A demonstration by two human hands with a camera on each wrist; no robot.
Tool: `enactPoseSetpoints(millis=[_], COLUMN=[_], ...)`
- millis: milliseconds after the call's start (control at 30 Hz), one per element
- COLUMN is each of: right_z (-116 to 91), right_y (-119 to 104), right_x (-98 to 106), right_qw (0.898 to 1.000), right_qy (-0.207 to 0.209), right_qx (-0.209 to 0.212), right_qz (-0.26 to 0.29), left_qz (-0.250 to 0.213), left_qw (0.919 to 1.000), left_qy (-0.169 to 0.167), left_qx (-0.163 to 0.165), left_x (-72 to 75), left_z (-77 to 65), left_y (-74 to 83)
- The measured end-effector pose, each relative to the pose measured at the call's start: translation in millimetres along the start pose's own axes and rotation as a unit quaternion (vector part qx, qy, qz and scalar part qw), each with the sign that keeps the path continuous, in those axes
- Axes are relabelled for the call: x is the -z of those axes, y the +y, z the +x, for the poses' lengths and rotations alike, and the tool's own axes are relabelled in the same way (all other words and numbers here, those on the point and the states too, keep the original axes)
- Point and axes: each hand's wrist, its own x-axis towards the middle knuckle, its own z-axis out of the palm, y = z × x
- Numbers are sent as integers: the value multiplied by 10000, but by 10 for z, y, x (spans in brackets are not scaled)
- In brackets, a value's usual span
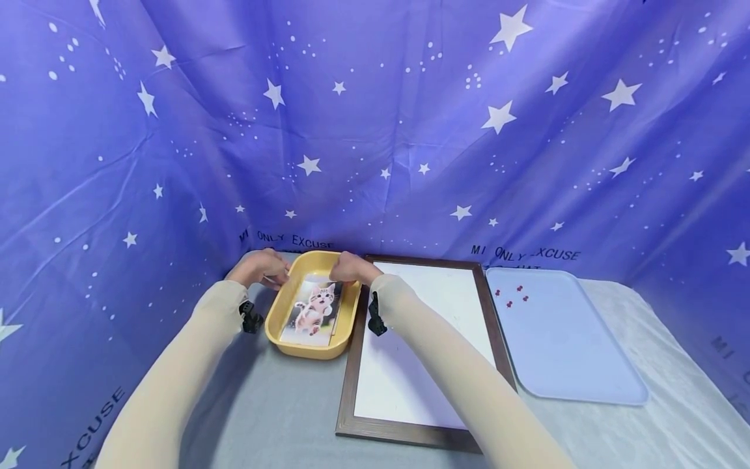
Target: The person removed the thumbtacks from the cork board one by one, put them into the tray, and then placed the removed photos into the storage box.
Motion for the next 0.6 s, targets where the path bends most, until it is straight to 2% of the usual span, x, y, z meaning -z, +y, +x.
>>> enactPoseSetpoints(millis=[133,400,600], right_z=[7,-120,-159], right_y=[-8,-45,14], right_x=[-26,14,18], right_qw=[9999,9993,9981], right_qy=[-61,-47,-36], right_qx=[-14,222,362], right_qz=[-104,290,504], left_qz=[-6,150,174], left_qw=[10000,9999,9998], left_qy=[-5,-34,24], left_qx=[13,38,98], left_x=[2,13,-29], left_z=[-11,-3,5], left_y=[-22,11,36])
